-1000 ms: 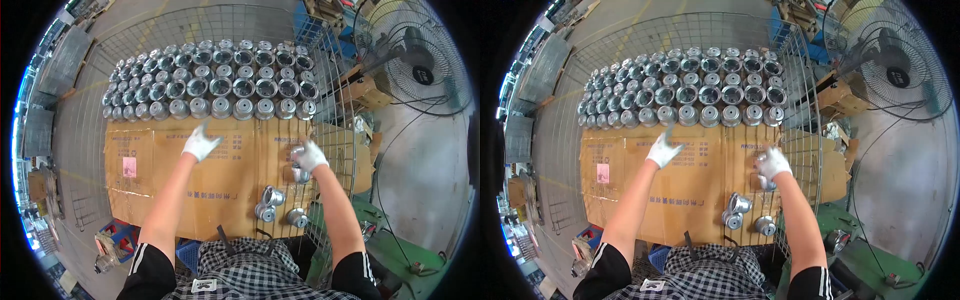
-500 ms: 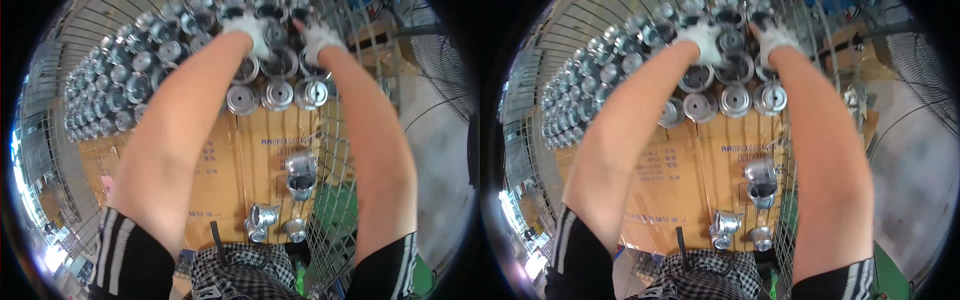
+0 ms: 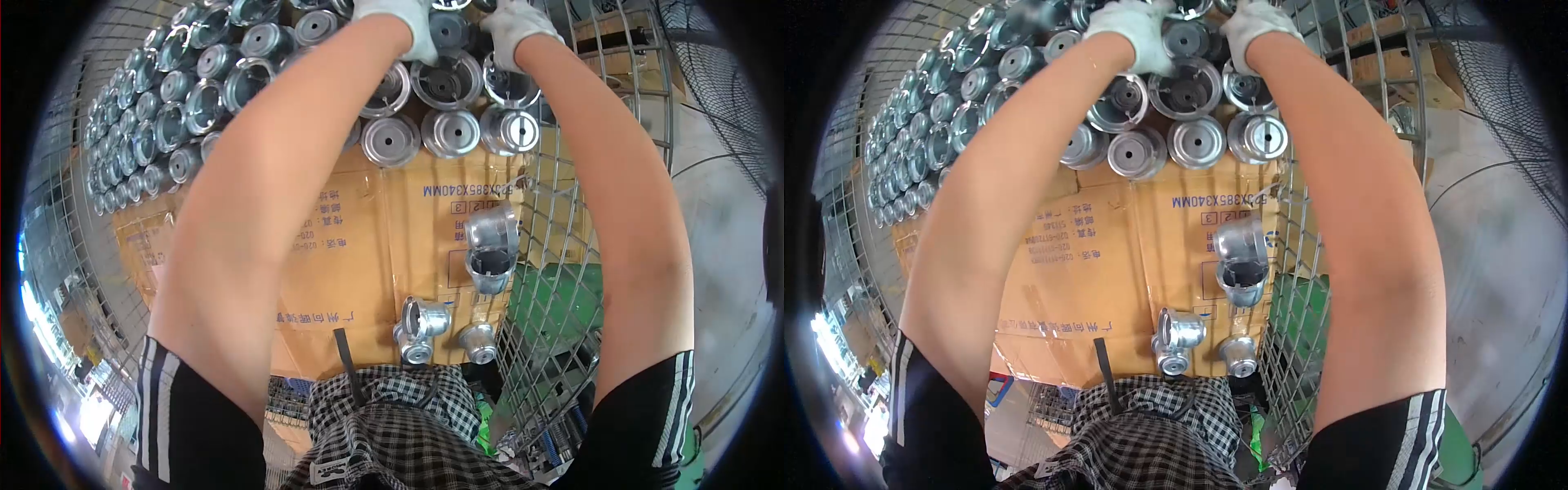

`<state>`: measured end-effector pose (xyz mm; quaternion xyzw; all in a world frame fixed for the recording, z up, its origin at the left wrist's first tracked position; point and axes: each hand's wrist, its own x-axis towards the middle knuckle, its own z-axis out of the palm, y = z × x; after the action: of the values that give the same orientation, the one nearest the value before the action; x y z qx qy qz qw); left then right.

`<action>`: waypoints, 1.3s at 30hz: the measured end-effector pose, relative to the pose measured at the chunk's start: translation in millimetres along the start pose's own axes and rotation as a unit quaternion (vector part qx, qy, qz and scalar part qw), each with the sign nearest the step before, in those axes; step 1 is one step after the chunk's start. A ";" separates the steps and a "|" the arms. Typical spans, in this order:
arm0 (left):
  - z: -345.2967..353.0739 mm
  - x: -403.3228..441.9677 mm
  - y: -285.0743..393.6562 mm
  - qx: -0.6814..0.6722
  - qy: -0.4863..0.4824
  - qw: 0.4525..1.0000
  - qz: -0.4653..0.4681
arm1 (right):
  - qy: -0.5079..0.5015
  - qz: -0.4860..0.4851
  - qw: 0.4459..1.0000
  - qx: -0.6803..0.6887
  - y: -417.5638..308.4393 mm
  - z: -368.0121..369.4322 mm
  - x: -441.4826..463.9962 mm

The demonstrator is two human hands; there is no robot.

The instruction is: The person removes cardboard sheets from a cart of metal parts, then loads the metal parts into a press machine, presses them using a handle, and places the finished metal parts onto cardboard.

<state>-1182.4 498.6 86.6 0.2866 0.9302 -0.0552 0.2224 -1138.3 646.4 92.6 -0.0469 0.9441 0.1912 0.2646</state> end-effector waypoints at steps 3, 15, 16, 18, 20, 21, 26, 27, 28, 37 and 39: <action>7.5 -22.5 3.9 0.000 0.065 0.998 -0.027 | -0.006 0.004 1.000 -0.004 -0.1 -2.3 -4.4; 7.7 50.0 0.5 -0.012 -0.021 1.000 -0.013 | 0.028 0.002 0.992 0.126 24.1 27.0 34.6; 9.3 49.3 -1.8 -0.025 -0.017 1.000 -0.003 | 0.027 0.001 0.990 0.136 25.4 22.6 35.2; 8.1 41.7 -10.0 -0.043 -0.007 0.999 0.018 | 0.070 0.004 0.987 0.142 28.9 36.1 30.9; 2.7 36.9 -15.5 -0.046 -0.012 0.998 0.046 | 0.084 0.041 0.979 0.179 25.9 54.8 41.9; 0.3 32.7 -14.9 -0.060 -0.018 0.996 0.056 | 0.094 0.036 0.978 0.185 25.9 56.1 38.4; 11.4 29.3 -26.1 -0.053 0.013 0.996 0.068 | 0.080 0.042 0.976 0.199 16.2 34.4 10.4; 9.6 16.7 -23.8 -0.059 0.039 0.996 0.055 | 0.080 0.032 0.977 0.193 13.3 30.9 5.6; 9.6 3.5 -20.5 -0.060 0.046 0.996 0.043 | 0.077 0.022 0.979 0.186 9.6 28.7 -1.2; 38.3 -82.3 -11.9 -0.095 0.116 0.988 0.020 | -0.002 -0.003 0.984 0.180 -7.9 8.7 -46.7; 57.1 -96.8 -6.9 -0.132 0.160 0.978 0.010 | 0.006 0.003 0.979 0.205 -12.5 16.0 -62.8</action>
<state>-1093.1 430.6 78.5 0.2693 0.9500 0.1169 0.1066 -1074.5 640.3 108.3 0.0094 0.9649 -0.0056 0.2622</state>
